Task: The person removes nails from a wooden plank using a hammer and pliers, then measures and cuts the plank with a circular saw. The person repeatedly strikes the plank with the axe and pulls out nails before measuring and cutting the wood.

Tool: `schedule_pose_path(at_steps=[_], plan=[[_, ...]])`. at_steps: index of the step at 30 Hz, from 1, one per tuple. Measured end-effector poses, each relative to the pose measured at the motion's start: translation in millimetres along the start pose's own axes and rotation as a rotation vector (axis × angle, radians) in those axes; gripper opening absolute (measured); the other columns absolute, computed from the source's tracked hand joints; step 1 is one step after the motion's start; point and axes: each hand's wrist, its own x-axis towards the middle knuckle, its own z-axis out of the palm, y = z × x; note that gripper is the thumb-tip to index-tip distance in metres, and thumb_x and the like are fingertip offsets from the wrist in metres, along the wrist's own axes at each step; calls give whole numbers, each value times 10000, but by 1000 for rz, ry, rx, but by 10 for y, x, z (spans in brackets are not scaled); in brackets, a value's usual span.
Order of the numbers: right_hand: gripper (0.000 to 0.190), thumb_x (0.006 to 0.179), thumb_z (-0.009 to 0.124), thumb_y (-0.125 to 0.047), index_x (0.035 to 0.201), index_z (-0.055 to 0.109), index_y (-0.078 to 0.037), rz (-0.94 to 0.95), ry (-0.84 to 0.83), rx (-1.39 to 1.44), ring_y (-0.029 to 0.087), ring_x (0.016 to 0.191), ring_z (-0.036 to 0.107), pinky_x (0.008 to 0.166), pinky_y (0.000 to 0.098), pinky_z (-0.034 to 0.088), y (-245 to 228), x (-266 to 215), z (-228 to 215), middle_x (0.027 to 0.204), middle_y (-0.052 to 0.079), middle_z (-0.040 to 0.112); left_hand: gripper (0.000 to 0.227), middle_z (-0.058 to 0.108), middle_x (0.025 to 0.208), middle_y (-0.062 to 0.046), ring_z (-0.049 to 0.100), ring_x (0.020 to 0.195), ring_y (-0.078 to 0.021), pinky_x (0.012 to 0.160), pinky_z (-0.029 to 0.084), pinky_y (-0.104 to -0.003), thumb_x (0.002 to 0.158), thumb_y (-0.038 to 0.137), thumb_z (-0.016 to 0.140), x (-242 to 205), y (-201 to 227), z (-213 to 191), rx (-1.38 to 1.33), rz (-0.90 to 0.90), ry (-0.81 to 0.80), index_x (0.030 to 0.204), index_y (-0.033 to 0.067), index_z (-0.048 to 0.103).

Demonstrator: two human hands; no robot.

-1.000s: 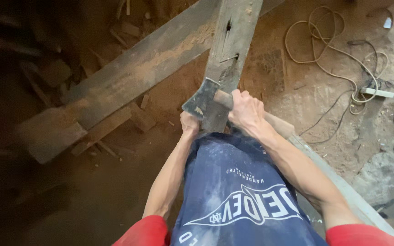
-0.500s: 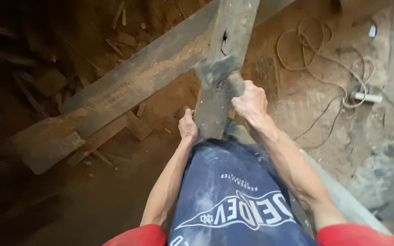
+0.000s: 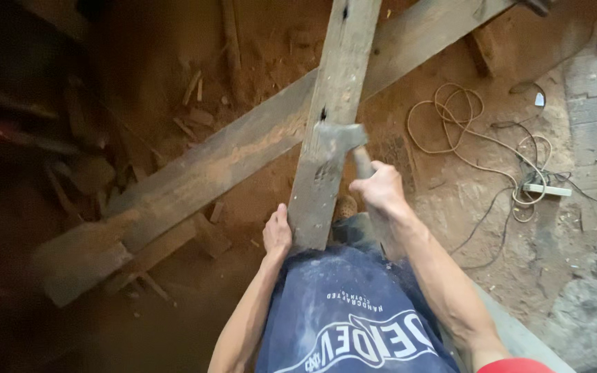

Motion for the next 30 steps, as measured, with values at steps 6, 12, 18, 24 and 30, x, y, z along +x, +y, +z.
schedule_pose_path(at_steps=[6,12,18,24,30], plan=[[393,643,845,-213,936,706,10,-44,249,166,277,843,730,771,392,566,253,1037,-592,900,180,748,422,712,1161,-190,628,1090,-388,954,460,-479,960,401,628,-312,756,-33,49,581,628,1194,57,705],[460,707,827,-231,1036,643,32,-161,479,152,385,948,710,857,460,554,449,2674,-851,985,247,716,258,732,1060,-123,665,1020,-311,917,511,-419,939,268,703,-296,1866,703,-57,750,500,1114,82,731],[696,770,764,-339,1244,491,91,-267,309,54,510,980,624,878,531,519,875,3430,-784,1202,402,496,288,741,998,-126,737,876,-250,813,576,-360,931,272,699,-207,2806,1759,-164,657,259,1123,60,731],[544,851,720,-464,1087,606,13,-484,428,344,389,871,618,789,509,559,1271,4225,-1383,952,250,595,295,761,1018,-140,746,887,-243,821,583,-347,916,260,685,-123,3175,2150,-121,514,242,1129,64,740],[628,859,528,-592,1233,528,-88,313,85,1579,290,888,487,785,525,588,1863,5835,-2875,1052,145,493,310,762,1091,-141,746,985,-275,879,581,-372,913,296,650,8,3189,2222,-134,496,365,1115,82,746]])
